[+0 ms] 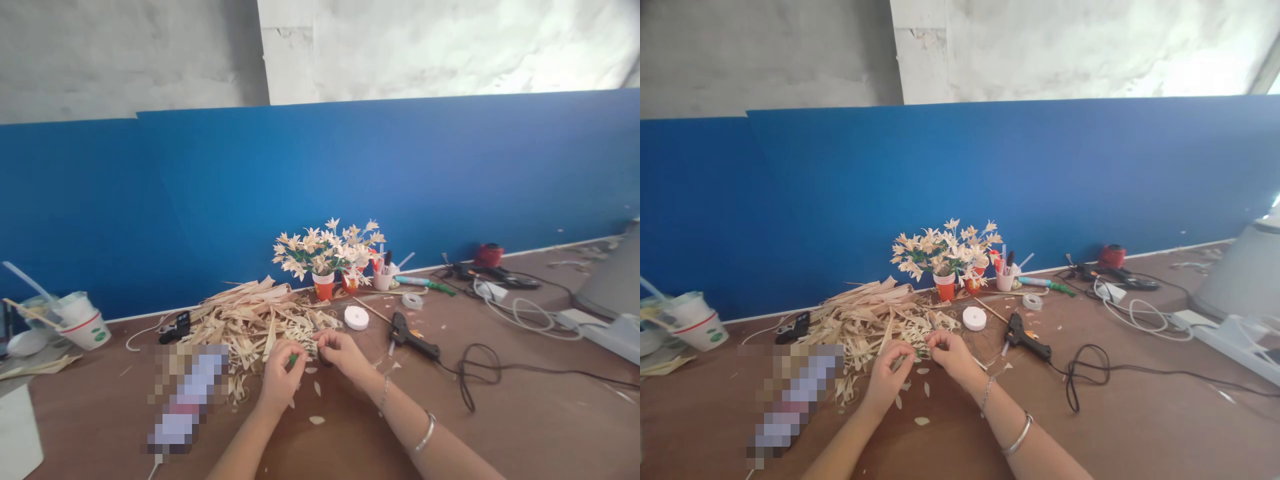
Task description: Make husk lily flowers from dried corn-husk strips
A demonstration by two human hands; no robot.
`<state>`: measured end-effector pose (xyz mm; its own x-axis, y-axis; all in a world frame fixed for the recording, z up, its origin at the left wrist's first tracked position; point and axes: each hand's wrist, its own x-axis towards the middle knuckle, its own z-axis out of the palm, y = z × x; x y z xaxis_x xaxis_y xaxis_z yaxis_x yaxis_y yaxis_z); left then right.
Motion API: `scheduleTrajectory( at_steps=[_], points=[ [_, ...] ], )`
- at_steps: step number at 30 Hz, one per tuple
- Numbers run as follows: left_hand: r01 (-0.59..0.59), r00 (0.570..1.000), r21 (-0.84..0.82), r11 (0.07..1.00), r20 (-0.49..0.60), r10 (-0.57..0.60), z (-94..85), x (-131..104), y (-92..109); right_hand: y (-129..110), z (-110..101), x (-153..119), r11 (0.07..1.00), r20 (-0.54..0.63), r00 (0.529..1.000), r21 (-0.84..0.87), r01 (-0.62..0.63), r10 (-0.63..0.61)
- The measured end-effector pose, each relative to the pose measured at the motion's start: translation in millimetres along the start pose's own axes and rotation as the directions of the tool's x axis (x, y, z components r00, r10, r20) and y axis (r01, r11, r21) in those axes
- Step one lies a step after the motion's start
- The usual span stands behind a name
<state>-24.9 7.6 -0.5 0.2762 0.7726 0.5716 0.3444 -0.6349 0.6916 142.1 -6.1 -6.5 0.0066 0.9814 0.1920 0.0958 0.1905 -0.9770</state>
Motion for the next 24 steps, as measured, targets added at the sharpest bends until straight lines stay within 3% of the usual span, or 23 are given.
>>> scheduleTrajectory(
  at_steps=[4, 8, 12, 18, 21, 24],
  points=[
    [0.018, 1.000, -0.023, 1.000, -0.021, -0.018, -0.3, 0.6, -0.1, -2.6, -0.8, 0.5, 0.999, 0.030, 0.999, 0.047, -0.026, 0.024],
    [0.052, 0.998, -0.045, 0.998, -0.043, -0.054, 0.7, 1.3, -1.4, -6.1, -2.5, 0.0, 0.994, -0.021, 0.999, -0.103, 0.048, -0.050],
    [0.068, 0.996, -0.057, 0.996, -0.045, -0.071, 2.3, 1.7, -4.1, -12.0, -0.8, -5.3, 0.965, 0.014, 0.993, -0.235, 0.114, -0.114],
    [0.072, 0.997, -0.034, 0.997, -0.024, -0.073, 3.3, 0.5, -7.0, -14.7, 7.8, -11.6, 0.987, 0.072, 0.997, -0.163, 0.012, 0.000],
    [0.051, 0.999, -0.019, 0.999, 0.005, -0.051, 3.7, -1.0, -8.3, -11.8, 8.7, -9.3, 0.989, 0.064, 0.998, -0.147, 0.030, -0.020],
    [0.006, 1.000, -0.007, 1.000, 0.000, -0.006, 3.3, -2.1, -8.9, -10.5, 7.7, -6.6, 0.996, 0.043, 0.998, -0.080, -0.039, 0.042]
  ],
)
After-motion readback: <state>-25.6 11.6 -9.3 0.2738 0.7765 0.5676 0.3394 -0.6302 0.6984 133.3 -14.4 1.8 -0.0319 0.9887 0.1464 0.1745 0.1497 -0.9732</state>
